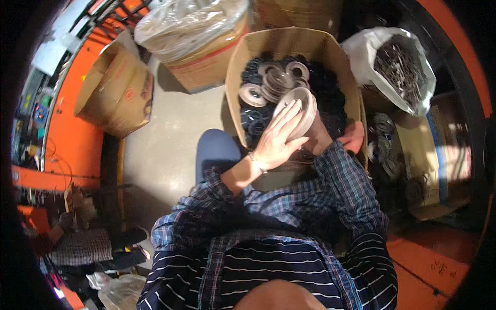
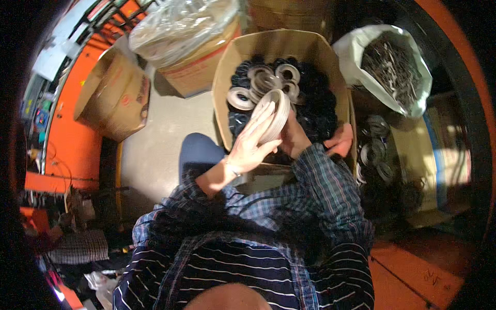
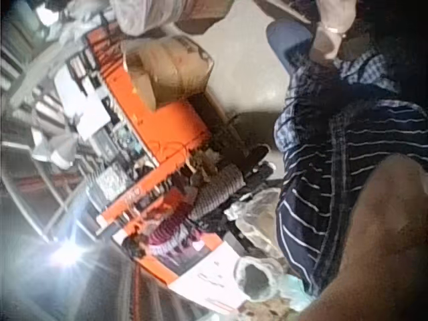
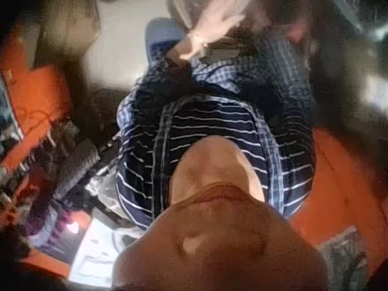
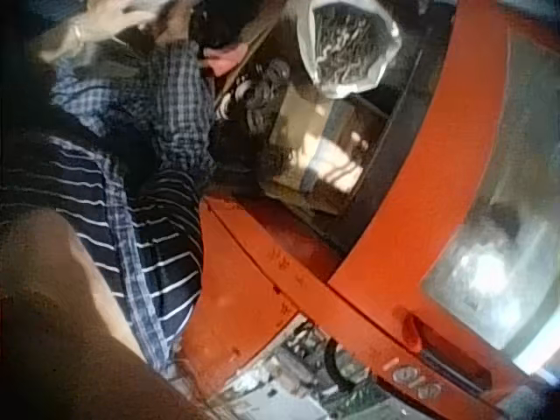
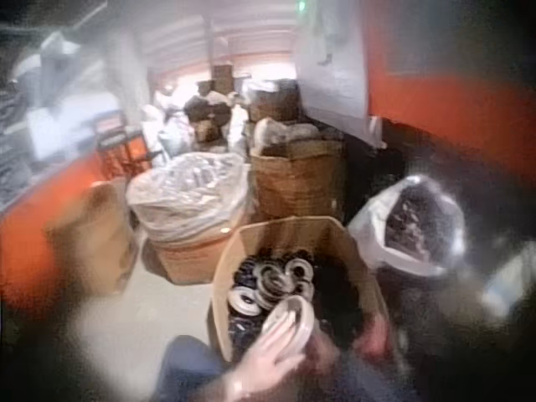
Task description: The person sits on the floor and repeatedly picks up black plastic components and metal rings from a cardboard box. They insert the metal rings into the plastic components by hand and place the assembled units back into the box. The process is repeated continuously throughout the clip.
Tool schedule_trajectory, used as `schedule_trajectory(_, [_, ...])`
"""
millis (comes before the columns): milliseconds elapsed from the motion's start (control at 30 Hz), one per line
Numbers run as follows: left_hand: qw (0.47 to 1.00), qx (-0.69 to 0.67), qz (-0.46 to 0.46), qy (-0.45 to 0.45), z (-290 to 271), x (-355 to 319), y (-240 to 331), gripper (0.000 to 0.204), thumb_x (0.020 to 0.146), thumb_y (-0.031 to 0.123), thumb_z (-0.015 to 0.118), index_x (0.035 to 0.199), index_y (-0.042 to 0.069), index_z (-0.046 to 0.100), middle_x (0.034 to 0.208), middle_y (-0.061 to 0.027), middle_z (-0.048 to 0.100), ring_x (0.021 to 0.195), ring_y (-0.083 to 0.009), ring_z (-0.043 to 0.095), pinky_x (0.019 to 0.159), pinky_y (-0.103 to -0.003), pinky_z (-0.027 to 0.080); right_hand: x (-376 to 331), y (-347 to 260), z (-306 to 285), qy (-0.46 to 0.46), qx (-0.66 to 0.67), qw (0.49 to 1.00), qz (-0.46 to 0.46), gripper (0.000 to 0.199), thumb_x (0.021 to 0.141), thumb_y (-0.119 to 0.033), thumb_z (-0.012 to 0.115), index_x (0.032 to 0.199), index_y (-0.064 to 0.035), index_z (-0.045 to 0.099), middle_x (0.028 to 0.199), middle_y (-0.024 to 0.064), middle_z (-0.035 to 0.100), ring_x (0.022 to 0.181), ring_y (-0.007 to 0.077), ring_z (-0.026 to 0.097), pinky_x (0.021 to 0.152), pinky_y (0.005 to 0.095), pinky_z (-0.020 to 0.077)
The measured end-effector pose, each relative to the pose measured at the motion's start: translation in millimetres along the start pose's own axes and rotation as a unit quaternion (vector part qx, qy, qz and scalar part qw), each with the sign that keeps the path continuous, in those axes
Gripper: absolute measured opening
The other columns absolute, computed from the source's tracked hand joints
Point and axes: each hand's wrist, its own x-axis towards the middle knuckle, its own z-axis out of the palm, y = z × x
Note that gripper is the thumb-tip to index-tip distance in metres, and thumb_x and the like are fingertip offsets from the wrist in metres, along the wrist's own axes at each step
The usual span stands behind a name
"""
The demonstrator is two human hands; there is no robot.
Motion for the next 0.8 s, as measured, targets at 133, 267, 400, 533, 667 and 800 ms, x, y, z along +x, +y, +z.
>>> schedule_trajectory(133, [0.886, -0.264, -0.379, -0.023, -3.7, 15.9, -4.9, 0.051, 0.093, 0.019, 0.066, 0.136, -0.001, 0.048, 0.129, -0.0111, 0.059, 0.116, -0.0177, 0.057, 0.1, -0.032, 0.044, 4.3, -15.6, -8.9, 0.075, -0.219, 0.97, 0.072, 0.065, 0.094, -0.062, 0.046, 0.133, -0.0093, 0.05, 0.092, 0.0097, 0.068, 0.079, 0.0189, 0.066, 0.065, 0.0293, 0.052])
schedule_trajectory(267, [0.726, -0.587, -0.33, 0.138, -3.4, 27.0, -29.4, 0.039, 0.098, 0.013, 0.056, 0.133, -0.003, 0.051, 0.124, -0.0085, 0.061, 0.112, -0.0167, 0.059, 0.097, -0.03, 0.046, 5.2, -28.1, -5.4, 0.061, -0.45, 0.875, -0.169, 0.066, 0.079, -0.036, 0.077, 0.128, -0.002, 0.05, 0.108, 0.02, 0.065, 0.096, 0.0249, 0.068, 0.079, 0.0341, 0.0525])
schedule_trajectory(400, [0.854, -0.398, -0.331, 0.049, 5.0, 20.3, -35.3, 0.044, 0.096, 0.018, 0.061, 0.135, 0.0, 0.051, 0.126, -0.0099, 0.06, 0.113, -0.0173, 0.058, 0.098, -0.03, 0.046, 10.7, -17.2, 1.5, 0.087, -0.469, 0.86, -0.182, 0.057, 0.082, -0.03, 0.075, 0.124, 0.0, 0.051, 0.109, 0.0163, 0.065, 0.081, 0.0219, 0.068, 0.067, 0.0336, 0.0557])
schedule_trajectory(533, [0.963, -0.17, -0.209, -0.027, 8.8, 17.2, -33.2, 0.058, 0.091, 0.02, 0.067, 0.141, 0.001, 0.046, 0.146, -0.0174, 0.045, 0.136, -0.0244, 0.043, 0.111, -0.034, 0.034, 17.2, -0.9, -17.7, 0.003, 0.02, 0.991, 0.131, 0.046, 0.098, -0.045, 0.053, 0.112, -0.0014, 0.06, 0.085, 0.0119, 0.069, 0.063, 0.0165, 0.067, 0.05, 0.028, 0.0531])
schedule_trajectory(667, [0.946, -0.242, -0.217, 0.008, 1.3, 18.2, -53.3, 0.057, 0.091, 0.016, 0.064, 0.143, 0.001, 0.044, 0.148, -0.0197, 0.043, 0.138, -0.0262, 0.04, 0.113, -0.034, 0.031, 33.6, -3.0, -62.3, 0.091, -0.328, 0.931, 0.132, 0.053, 0.097, -0.047, 0.054, 0.095, 0.0045, 0.067, 0.078, 0.0134, 0.07, 0.069, 0.0203, 0.067, 0.06, 0.0304, 0.0507])
schedule_trajectory(800, [0.862, -0.313, -0.394, -0.048, -19.4, 27.8, -76.6, 0.048, 0.095, 0.013, 0.058, 0.14, 0.0, 0.047, 0.143, -0.0131, 0.051, 0.131, -0.0196, 0.047, 0.11, -0.03, 0.034, 42.1, -16.0, -85.6, 0.166, -0.46, 0.872, 0.034, 0.035, 0.093, -0.032, 0.061, 0.085, 0.0019, 0.064, 0.072, 0.0073, 0.064, 0.064, 0.0124, 0.061, 0.06, 0.0311, 0.0485])
